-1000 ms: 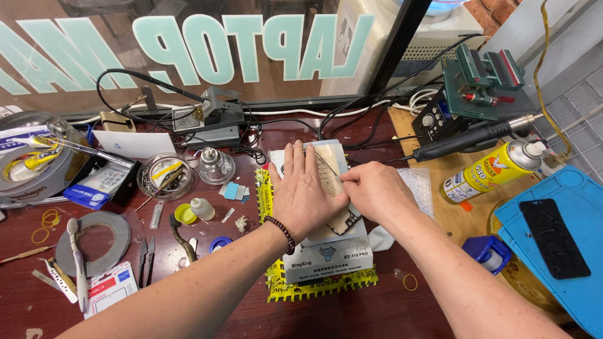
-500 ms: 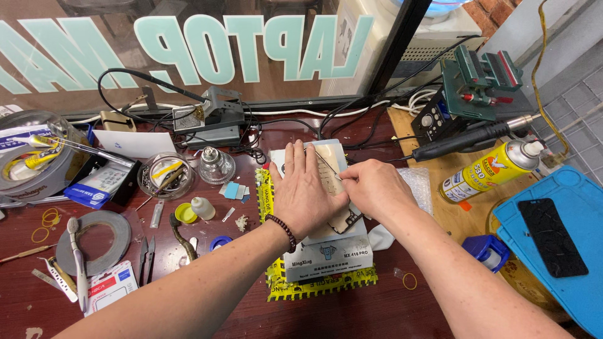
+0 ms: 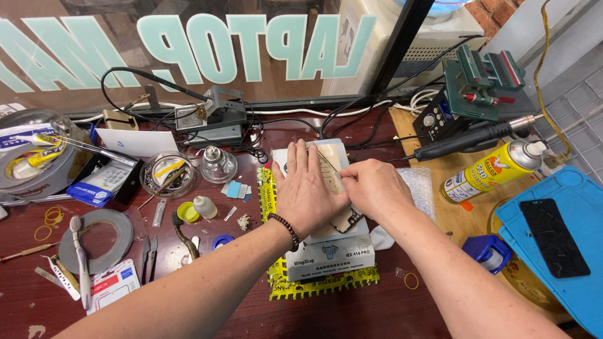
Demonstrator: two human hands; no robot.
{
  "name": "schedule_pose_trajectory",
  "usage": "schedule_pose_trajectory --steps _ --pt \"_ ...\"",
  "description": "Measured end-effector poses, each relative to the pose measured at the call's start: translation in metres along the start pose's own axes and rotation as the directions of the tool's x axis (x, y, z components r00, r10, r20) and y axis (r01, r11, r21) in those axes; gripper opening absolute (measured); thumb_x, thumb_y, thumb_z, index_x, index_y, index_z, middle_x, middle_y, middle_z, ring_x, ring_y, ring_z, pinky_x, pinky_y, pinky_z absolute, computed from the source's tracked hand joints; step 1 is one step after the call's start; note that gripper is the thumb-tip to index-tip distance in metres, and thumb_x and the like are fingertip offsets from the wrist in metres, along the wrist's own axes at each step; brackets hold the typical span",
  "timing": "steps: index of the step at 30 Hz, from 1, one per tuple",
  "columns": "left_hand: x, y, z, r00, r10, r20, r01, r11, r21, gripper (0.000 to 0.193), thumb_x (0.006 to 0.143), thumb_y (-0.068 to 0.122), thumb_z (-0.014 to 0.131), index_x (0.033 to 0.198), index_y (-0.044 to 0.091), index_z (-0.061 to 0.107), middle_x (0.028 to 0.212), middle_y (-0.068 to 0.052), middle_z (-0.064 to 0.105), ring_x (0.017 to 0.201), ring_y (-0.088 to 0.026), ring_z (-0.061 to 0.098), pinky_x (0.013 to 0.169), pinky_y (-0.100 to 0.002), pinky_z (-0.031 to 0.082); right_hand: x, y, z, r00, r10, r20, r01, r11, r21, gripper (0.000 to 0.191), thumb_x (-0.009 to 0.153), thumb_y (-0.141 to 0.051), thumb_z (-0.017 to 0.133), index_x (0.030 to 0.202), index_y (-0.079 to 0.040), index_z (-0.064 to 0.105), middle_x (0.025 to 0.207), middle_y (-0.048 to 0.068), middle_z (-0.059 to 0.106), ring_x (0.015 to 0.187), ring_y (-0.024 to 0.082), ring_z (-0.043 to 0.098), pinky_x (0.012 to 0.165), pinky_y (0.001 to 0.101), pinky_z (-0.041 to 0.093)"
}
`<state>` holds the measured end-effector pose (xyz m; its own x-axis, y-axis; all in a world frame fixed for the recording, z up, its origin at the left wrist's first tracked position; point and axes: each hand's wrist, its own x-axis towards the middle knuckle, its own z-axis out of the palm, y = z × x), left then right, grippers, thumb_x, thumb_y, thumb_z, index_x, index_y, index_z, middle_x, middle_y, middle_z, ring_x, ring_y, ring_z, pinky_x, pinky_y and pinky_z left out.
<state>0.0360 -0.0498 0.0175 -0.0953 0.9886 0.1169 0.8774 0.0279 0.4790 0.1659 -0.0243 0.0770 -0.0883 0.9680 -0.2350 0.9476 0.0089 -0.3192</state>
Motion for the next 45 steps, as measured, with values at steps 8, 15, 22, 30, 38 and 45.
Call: schedule_pose_trajectory --steps 8,15,22,30,38,45 --pt "0.0 0.0 -0.001 1.0 -0.008 0.014 0.008 1.0 -0.006 0.117 0.069 0.065 0.072 0.151 -0.006 0.029 0.161 -0.026 0.025 0.153 -0.037 0.016 0.116 -0.066 0.015 -0.003 -0.002 -0.002 1.0 0.025 0.004 -0.025 0.999 -0.023 0.029 0.088 -0.029 0.068 0.114 -0.03 0.079 0.111 0.01 0.076 0.105 0.032 0.071 0.092 0.0437 0.057" --pt "-0.001 0.0 -0.002 1.0 -0.004 0.014 0.004 1.0 -0.009 0.116 0.069 0.063 0.073 0.152 -0.005 0.028 0.161 -0.026 0.025 0.153 -0.037 0.016 0.116 -0.067 0.015 -0.003 0.002 0.004 1.0 0.021 -0.014 -0.021 1.0 0.009 0.029 0.089 -0.029 0.066 0.114 -0.029 0.08 0.109 0.01 0.077 0.102 0.031 0.072 0.09 0.0441 0.058" --pt "-0.002 0.002 -0.007 0.999 -0.007 0.031 0.008 1.0 -0.013 0.118 0.067 0.062 0.075 0.152 -0.005 0.028 0.161 -0.025 0.024 0.153 -0.037 0.015 0.117 -0.066 0.015 0.004 0.018 0.012 0.992 -0.095 -0.079 0.111 0.967 0.227 0.03 0.091 -0.024 0.066 0.117 -0.019 0.079 0.093 0.012 0.079 0.08 0.027 0.073 0.073 0.0378 0.058" --pt "-0.001 0.001 -0.005 1.0 -0.012 0.014 0.012 1.0 -0.019 0.117 0.067 0.063 0.074 0.151 -0.005 0.028 0.161 -0.025 0.025 0.153 -0.036 0.015 0.117 -0.066 0.015 0.003 0.025 0.003 0.98 -0.005 0.197 -0.084 0.895 0.439 0.033 0.087 -0.014 0.072 0.119 -0.011 0.078 0.077 0.007 0.075 0.053 0.012 0.063 0.043 0.0299 0.048" --pt "-0.002 0.001 -0.005 1.0 -0.002 0.012 0.002 1.0 -0.013 0.115 0.067 0.058 0.074 0.151 -0.006 0.029 0.161 -0.026 0.026 0.153 -0.038 0.016 0.116 -0.067 0.015 0.008 0.019 -0.001 0.994 -0.074 0.083 0.058 0.982 0.182 0.032 0.085 -0.018 0.068 0.116 -0.017 0.079 0.083 0.008 0.081 0.058 0.018 0.075 0.062 0.0339 0.06" --pt "-0.001 0.002 -0.005 1.0 0.001 0.008 -0.001 1.0 -0.018 0.113 0.068 0.057 0.075 0.15 -0.006 0.029 0.16 -0.027 0.025 0.153 -0.039 0.016 0.116 -0.067 0.016 0.012 0.022 0.0 0.993 -0.076 0.086 0.063 0.988 0.142 0.033 0.085 -0.018 0.066 0.116 -0.019 0.079 0.087 0.01 0.081 0.064 0.02 0.077 0.068 0.035 0.061"
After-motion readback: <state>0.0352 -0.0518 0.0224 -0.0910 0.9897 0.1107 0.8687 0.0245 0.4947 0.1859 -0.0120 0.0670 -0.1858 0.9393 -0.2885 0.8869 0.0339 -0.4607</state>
